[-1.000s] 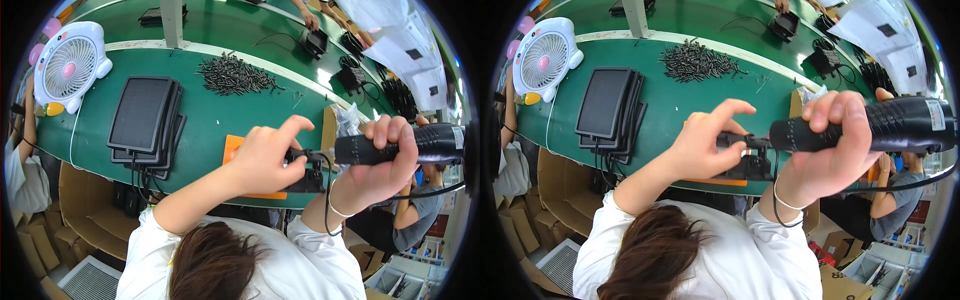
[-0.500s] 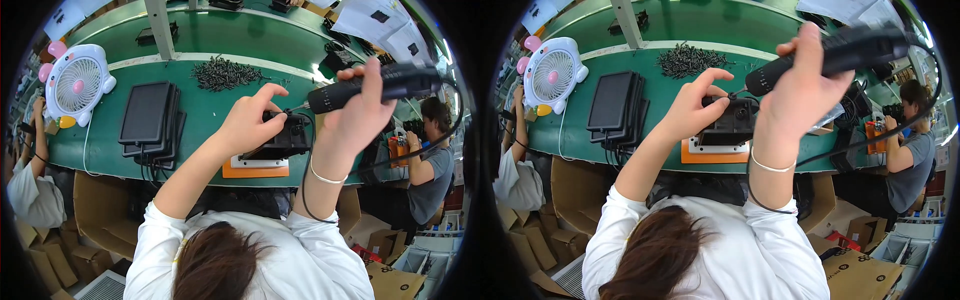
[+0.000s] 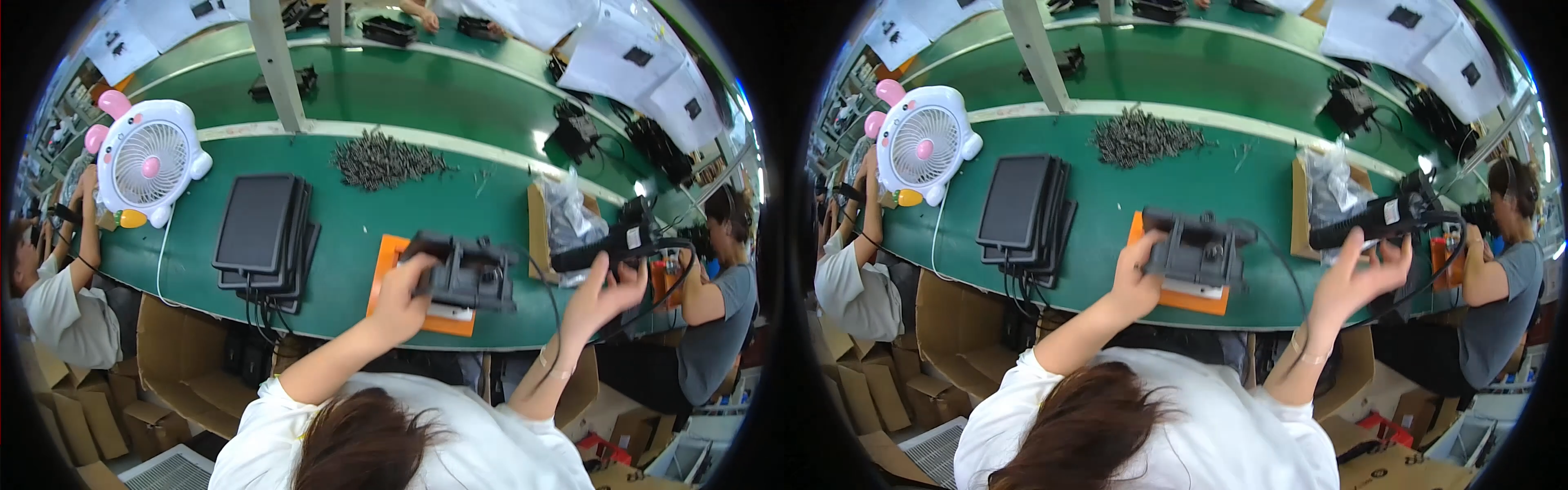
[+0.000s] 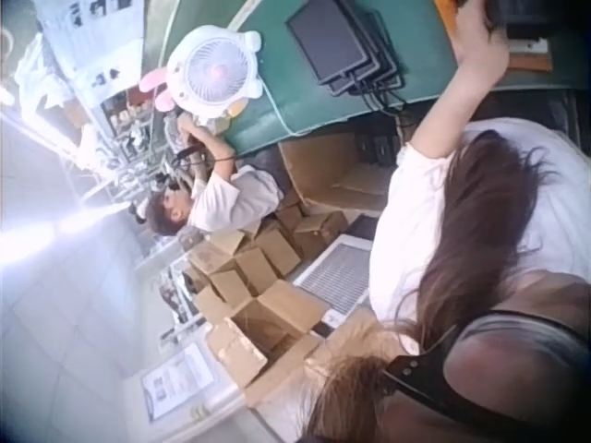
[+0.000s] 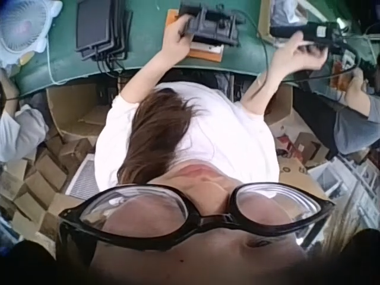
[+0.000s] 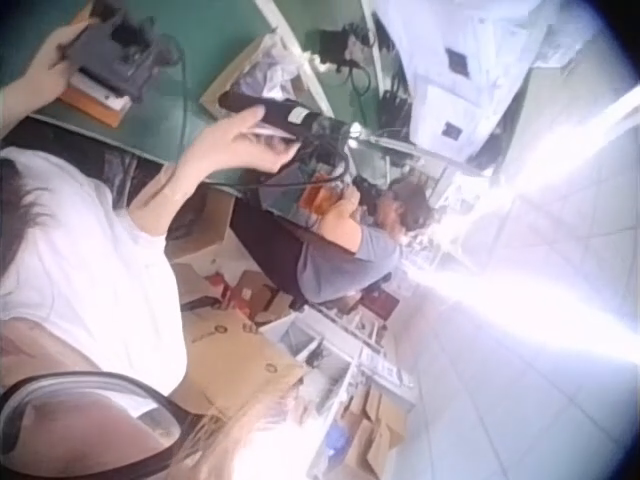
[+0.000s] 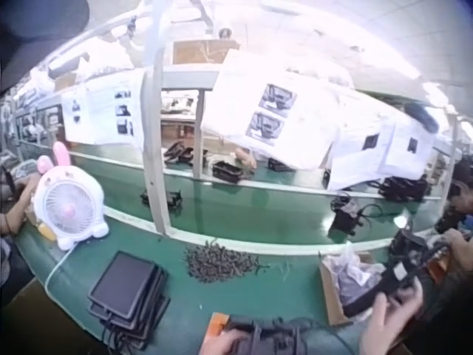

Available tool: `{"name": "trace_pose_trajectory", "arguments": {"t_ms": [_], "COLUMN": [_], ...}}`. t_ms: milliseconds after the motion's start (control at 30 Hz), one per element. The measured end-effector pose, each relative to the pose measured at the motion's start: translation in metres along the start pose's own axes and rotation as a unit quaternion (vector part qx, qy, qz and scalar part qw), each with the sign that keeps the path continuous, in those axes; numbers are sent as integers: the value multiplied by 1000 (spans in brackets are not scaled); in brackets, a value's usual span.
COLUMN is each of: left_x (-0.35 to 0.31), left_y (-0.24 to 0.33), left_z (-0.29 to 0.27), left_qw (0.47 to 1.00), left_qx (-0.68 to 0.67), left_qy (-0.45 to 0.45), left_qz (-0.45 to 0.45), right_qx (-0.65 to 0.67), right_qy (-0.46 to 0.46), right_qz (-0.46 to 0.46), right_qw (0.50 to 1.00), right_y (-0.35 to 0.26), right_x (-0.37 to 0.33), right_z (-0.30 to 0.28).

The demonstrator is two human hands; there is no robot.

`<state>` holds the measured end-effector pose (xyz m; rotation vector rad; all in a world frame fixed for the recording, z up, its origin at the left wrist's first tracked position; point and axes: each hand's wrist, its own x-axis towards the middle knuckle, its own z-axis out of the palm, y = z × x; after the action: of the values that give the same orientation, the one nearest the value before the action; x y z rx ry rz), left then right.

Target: The recorder is assembling electronic components, involving plastic housings and solar panels, using an electric screwdriver.

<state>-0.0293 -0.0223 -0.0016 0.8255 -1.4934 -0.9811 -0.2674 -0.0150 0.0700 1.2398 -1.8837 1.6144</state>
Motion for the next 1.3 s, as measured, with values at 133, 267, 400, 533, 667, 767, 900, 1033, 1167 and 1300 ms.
{"name": "trace_pose_trajectory", "arguments": {"t_ms": [133, 267, 400, 533, 667, 767, 900, 1033, 1167, 1300], "left_x": [26, 41, 30, 26, 27, 23, 14, 18, 38, 56], "left_y": [56, 85, 129, 146, 157, 157, 171, 151, 149, 131], "left_z": [-3, -2, -64, -83, -90, -88, -73, -30, -54, -83], "left_qw": [966, 898, 845, 811, 798, 799, 794, 836, 904, 809], "left_qx": [32, 79, 353, 396, 407, 370, 486, 328, 289, 556], "left_qy": [-127, -303, -363, -406, -426, -433, -247, -89, -205, -133], "left_qz": [224, 308, 173, 144, 128, 193, 270, 432, 238, 138], "right_qx": [231, 378, 397, 337, 331, 377, 415, 605, 579, 560], "right_qy": [-277, -673, -310, -458, -553, -542, -532, -636, -546, -607], "right_qz": [153, 220, 348, 170, 198, 267, 306, 379, 297, 202], "right_qw": [920, 596, 791, 805, 738, 702, 671, 294, 527, 526], "right_y": [-4, -35, 34, 2, 10, -10, -28, -81, -139, -95], "right_x": [-13, -25, -16, 14, 6, -12, -70, -132, -49, -37], "right_z": [-6, 17, 3, -23, -12, -1, 27, 19, 4, 32]}}
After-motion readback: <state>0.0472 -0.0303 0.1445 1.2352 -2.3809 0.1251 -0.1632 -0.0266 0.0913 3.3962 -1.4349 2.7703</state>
